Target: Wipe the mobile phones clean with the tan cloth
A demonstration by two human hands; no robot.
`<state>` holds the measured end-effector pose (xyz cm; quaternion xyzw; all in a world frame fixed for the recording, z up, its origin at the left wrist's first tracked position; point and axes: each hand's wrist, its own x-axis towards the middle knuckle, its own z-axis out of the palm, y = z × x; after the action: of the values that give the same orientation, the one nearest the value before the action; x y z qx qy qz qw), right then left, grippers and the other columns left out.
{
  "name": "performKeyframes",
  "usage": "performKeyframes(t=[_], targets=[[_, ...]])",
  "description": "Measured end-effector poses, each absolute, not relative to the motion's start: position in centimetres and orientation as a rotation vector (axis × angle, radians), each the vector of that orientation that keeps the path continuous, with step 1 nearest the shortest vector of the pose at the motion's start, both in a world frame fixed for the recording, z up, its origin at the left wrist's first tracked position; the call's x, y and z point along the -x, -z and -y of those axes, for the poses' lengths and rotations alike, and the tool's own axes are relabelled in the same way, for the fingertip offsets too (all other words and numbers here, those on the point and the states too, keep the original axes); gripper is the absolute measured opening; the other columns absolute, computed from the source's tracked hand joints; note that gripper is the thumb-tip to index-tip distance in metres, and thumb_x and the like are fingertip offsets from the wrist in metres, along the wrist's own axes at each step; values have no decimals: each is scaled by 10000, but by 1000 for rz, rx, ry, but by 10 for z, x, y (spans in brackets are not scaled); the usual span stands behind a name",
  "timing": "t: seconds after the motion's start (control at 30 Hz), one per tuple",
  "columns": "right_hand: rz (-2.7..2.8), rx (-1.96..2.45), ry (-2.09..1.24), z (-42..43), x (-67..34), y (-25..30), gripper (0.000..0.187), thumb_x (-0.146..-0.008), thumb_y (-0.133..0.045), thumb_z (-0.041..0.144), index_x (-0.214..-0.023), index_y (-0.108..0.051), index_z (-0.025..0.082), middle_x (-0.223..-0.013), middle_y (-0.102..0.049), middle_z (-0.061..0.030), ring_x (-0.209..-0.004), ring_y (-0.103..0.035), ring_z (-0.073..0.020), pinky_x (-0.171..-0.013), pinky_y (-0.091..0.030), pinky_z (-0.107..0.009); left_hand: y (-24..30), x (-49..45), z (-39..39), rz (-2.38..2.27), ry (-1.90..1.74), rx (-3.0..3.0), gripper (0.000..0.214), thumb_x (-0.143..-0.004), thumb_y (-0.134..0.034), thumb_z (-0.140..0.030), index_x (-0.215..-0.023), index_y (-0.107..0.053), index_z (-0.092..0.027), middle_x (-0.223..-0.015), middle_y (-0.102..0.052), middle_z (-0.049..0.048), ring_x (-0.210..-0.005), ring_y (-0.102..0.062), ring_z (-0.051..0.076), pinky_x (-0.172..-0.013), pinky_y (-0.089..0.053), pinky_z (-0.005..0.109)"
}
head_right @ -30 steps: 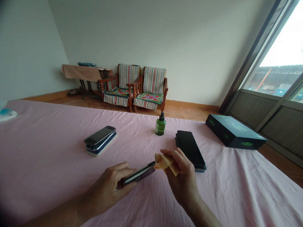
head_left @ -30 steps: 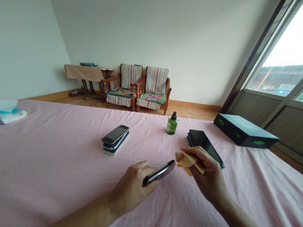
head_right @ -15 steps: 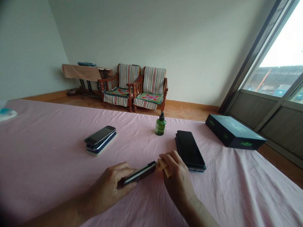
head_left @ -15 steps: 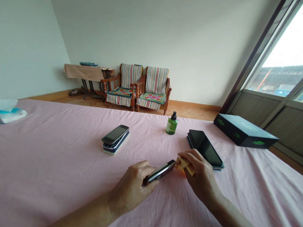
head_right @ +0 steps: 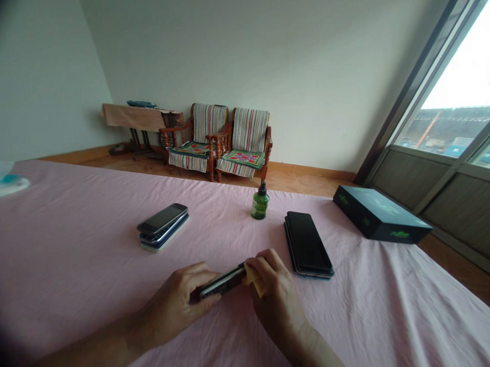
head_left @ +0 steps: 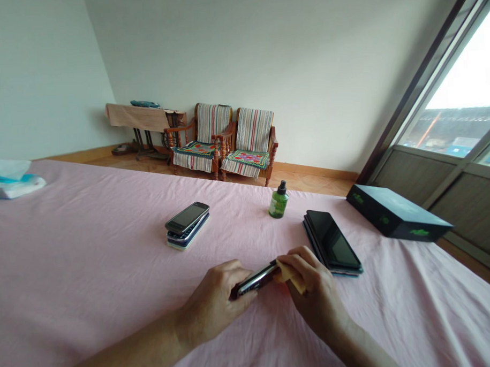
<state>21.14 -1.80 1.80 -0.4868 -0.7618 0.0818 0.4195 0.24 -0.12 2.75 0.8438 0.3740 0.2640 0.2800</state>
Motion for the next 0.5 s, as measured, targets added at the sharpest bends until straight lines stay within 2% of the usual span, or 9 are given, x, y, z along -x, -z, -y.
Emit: performKeyframes(t=[0.23, 0.5], targets=[[1870, 1237, -295, 25, -206, -18, 226, -861, -552, 183, -1081, -600, 179, -1005, -526, -83, -880, -573, -190, -740, -510, -286, -28, -4, 1, -1029, -696, -2264, 129, -846, -570, -111, -754, -636, -173, -705, -552, -11, -691, -537, 146, -643, -396, 226], [1832, 1284, -294, 25, -202, -16, 228, -844, -614, 271, -1051, -592, 178, -970, -530, -69, -853, -570, -192, -735, -499, -291, -28, -3, 2, -1025, -706, -2257, 109, -843, -585, -117, -792, -661, -178, -733, -569, -7, -708, -549, 149, -663, -405, 229]])
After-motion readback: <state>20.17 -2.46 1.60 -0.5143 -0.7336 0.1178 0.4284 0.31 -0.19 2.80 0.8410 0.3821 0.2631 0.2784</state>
